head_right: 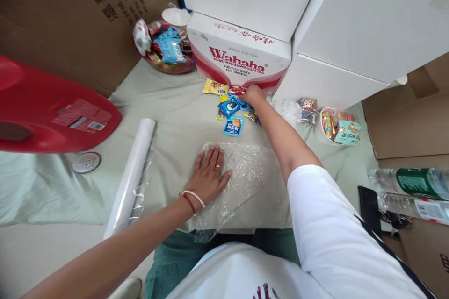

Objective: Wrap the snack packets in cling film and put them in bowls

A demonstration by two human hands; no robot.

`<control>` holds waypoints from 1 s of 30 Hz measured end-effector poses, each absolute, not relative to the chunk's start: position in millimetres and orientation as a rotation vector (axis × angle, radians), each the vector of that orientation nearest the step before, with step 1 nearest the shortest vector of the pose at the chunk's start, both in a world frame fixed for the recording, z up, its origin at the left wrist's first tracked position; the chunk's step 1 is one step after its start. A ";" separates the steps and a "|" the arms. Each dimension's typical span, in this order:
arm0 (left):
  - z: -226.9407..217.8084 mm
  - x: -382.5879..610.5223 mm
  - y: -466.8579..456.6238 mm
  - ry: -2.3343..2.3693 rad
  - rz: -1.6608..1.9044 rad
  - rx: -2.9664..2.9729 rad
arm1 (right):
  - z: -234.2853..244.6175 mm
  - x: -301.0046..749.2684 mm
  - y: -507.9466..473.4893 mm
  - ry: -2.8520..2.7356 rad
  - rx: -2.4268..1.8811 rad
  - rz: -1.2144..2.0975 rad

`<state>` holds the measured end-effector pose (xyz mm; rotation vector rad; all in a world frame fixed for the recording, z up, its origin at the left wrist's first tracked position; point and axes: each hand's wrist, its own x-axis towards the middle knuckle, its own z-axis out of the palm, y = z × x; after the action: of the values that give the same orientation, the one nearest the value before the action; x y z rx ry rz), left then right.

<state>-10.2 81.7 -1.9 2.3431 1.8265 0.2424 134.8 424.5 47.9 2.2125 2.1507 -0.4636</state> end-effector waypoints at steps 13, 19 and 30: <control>4.4 -9.4 82.4 1.813 0.286 2.304 | 67.0 181.2 392.0 2.723 2.058 -0.585; 6.4 -9.5 82.2 1.814 0.288 2.299 | 71.8 189.9 375.5 2.733 1.735 -0.311; 6.6 -9.4 82.6 1.810 0.294 2.296 | 97.6 177.2 355.2 2.574 1.368 -0.055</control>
<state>-9.4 82.6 6.6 2.2963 1.8098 0.2935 177.2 355.2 97.6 1.3681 2.5738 -0.0553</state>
